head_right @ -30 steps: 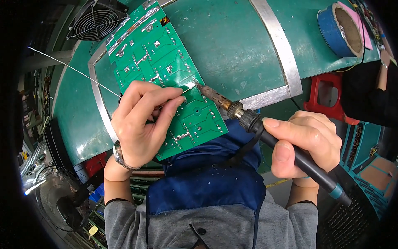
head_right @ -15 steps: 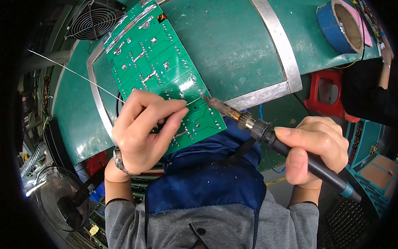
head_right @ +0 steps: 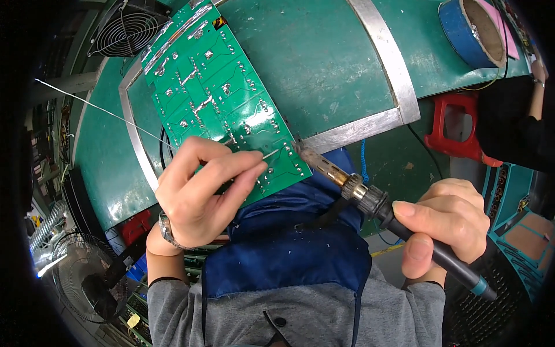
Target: The person solders components onto a circuit board using a soldering iron and solder wire, touches the attached wires and components, and hands the assembly to a coworker. The person then retrieves another circuit board assembly from an upper conveyor and begins soldering it.
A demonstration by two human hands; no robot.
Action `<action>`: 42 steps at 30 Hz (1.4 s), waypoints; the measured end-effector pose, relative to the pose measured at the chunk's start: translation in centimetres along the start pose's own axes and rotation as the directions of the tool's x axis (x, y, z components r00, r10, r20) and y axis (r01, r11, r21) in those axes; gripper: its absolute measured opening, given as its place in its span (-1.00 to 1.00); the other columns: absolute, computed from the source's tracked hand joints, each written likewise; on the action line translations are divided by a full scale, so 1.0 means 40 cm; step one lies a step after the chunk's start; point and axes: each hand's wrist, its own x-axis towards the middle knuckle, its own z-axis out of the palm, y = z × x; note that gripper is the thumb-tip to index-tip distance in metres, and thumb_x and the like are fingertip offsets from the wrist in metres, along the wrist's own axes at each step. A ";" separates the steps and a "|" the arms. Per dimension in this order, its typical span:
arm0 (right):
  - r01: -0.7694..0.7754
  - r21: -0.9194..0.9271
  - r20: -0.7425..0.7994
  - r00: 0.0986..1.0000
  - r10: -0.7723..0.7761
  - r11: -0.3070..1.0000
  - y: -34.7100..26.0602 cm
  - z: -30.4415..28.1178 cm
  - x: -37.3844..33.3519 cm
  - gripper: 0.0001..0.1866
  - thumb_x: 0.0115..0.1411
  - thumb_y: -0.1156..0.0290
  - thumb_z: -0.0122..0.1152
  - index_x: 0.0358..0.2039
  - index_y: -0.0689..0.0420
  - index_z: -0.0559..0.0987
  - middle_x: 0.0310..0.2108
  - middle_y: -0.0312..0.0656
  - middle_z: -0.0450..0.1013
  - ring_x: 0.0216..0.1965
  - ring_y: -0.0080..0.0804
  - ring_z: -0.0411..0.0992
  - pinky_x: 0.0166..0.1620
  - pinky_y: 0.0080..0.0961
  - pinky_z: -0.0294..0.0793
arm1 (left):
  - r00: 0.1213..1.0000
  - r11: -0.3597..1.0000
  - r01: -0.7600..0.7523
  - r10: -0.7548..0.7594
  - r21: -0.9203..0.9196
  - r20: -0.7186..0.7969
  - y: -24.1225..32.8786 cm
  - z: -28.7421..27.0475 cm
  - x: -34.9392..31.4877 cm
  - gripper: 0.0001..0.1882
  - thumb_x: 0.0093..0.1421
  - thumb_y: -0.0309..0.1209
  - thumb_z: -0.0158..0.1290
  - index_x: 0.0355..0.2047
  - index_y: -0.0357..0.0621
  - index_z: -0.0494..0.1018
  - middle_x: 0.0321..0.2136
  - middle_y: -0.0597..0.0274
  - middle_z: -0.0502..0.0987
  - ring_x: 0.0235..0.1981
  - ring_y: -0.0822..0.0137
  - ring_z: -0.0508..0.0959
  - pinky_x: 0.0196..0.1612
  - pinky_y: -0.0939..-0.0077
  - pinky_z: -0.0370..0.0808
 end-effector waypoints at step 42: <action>0.223 0.161 0.030 0.973 -0.230 0.962 -0.005 -0.015 -0.058 -0.77 0.13 0.34 0.19 -0.42 0.29 0.60 -0.77 -0.35 0.33 -0.83 -0.60 0.26 -0.77 -0.71 0.11 | 0.991 0.991 -0.123 0.121 0.054 0.049 0.050 0.037 -0.035 -0.67 -0.13 -0.65 0.31 -0.29 -0.18 0.62 -0.49 0.25 0.44 -0.51 0.35 0.49 -0.49 0.51 0.43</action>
